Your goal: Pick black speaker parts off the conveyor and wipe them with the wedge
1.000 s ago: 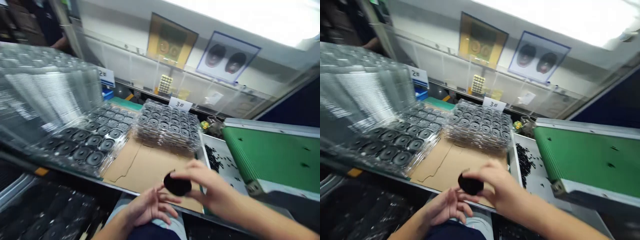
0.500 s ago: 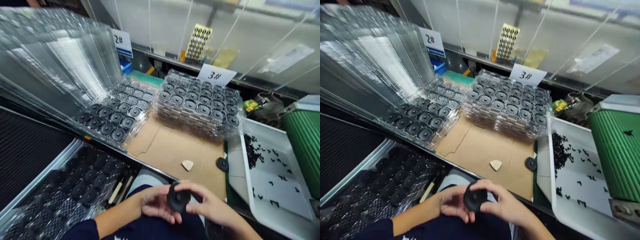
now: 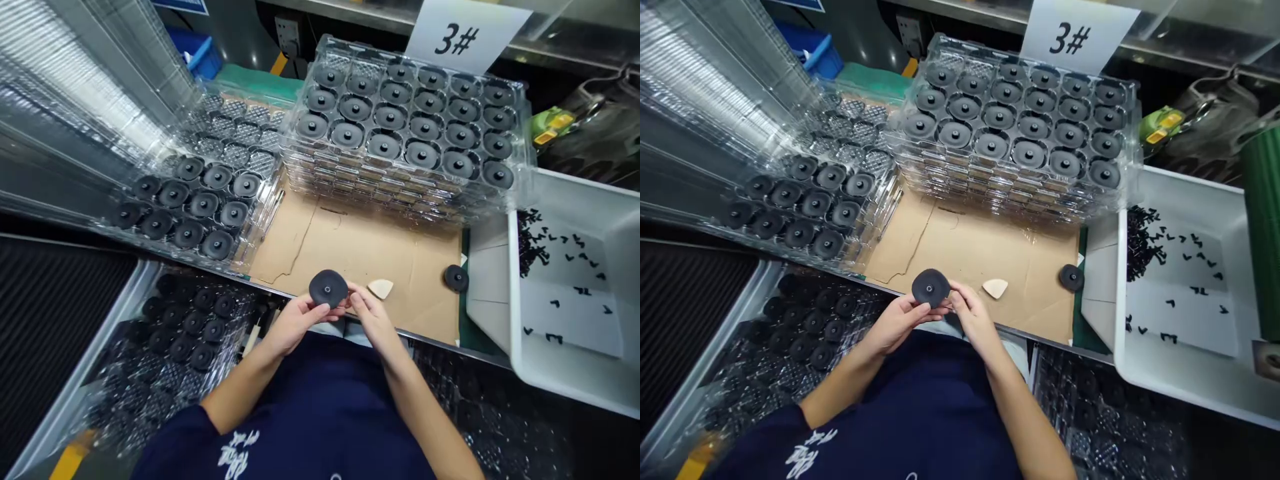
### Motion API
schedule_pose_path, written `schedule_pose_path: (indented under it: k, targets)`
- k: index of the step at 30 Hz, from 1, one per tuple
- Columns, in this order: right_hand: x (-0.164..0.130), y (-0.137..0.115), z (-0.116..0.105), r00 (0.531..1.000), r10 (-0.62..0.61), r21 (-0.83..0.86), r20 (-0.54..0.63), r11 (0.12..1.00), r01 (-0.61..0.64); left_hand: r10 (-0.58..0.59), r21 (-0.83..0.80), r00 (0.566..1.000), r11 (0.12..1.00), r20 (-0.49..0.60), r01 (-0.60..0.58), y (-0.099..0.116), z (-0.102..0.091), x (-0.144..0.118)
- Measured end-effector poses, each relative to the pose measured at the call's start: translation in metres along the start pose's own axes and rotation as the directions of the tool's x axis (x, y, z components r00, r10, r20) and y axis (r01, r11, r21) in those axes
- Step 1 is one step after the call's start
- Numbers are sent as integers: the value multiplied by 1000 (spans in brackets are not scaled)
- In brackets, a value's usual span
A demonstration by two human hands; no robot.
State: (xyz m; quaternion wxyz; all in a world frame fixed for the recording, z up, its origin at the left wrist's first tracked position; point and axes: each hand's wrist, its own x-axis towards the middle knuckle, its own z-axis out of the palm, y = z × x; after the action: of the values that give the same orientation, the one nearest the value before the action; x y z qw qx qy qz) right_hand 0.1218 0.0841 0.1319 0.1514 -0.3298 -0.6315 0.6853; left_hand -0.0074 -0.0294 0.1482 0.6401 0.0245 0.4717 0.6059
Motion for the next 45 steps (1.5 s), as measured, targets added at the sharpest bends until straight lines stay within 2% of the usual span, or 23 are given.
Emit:
schedule_pose_path:
  k: [3,5,8,10,16,22,24,26,28,29,31,35,38,41,42,43,44,45]
  targets:
    - [-2,-7,2,998,-54,-55,-13,997,53,-14,19,996,1000,82,13,-5,5,-3]
    - [-5,-10,-2,997,-76,-70,-23,995,75,-42,-57,985,997,168,52,-8,5,-3]
    - [-10,-16,-8,993,-115,-95,14,989,116,-122,-188,943,964,311,187,-9,0,-2]
    - [-13,-20,-10,989,-142,-120,45,982,146,-147,-206,917,950,371,236,-8,-3,-1]
    - [-16,-29,-12,977,-183,-189,111,961,202,-109,-147,900,971,422,187,-6,-5,-1]
    - [-17,-28,-17,960,-166,-201,225,956,213,-128,-149,878,965,461,218,-3,-7,-5]
    - [-15,-18,-25,978,-146,-254,147,950,180,-135,-171,886,958,445,232,-1,-6,-7]
    - [-10,-1,-38,994,-79,-416,-69,908,44,-125,-219,922,951,366,216,0,-2,-8]
    - [-4,21,-51,956,-13,-574,-295,802,-166,-101,-267,967,950,235,164,1,2,-9]
    - [-2,33,-56,934,-6,-617,-357,752,-231,-89,-282,982,950,167,134,2,4,-9]
    - [0,54,-58,926,-23,-648,-376,721,-245,-75,-293,995,952,67,92,2,7,-8]
    - [-7,76,-47,957,-83,-616,-279,779,-113,-45,-296,999,954,-8,41,3,11,-7]
    - [-10,62,-40,980,-72,-576,-187,816,-50,-33,-284,999,959,-30,23,4,14,-7]
    - [-13,19,-33,987,-82,-512,-140,859,-1,-14,-249,999,969,-37,5,3,17,-8]
    - [-15,1,-28,982,-117,-492,-147,870,31,1,-231,999,973,-33,-9,2,19,-8]
    - [-19,-16,-22,959,-206,-466,-197,880,93,16,-208,999,978,-30,-22,1,19,-9]
    - [-23,-33,-14,921,-315,-465,-230,867,180,22,-180,1000,983,-23,-26,0,20,-9]
    - [-28,-46,-7,883,-421,-485,-206,828,282,21,-149,1000,989,-12,-22,0,21,-9]
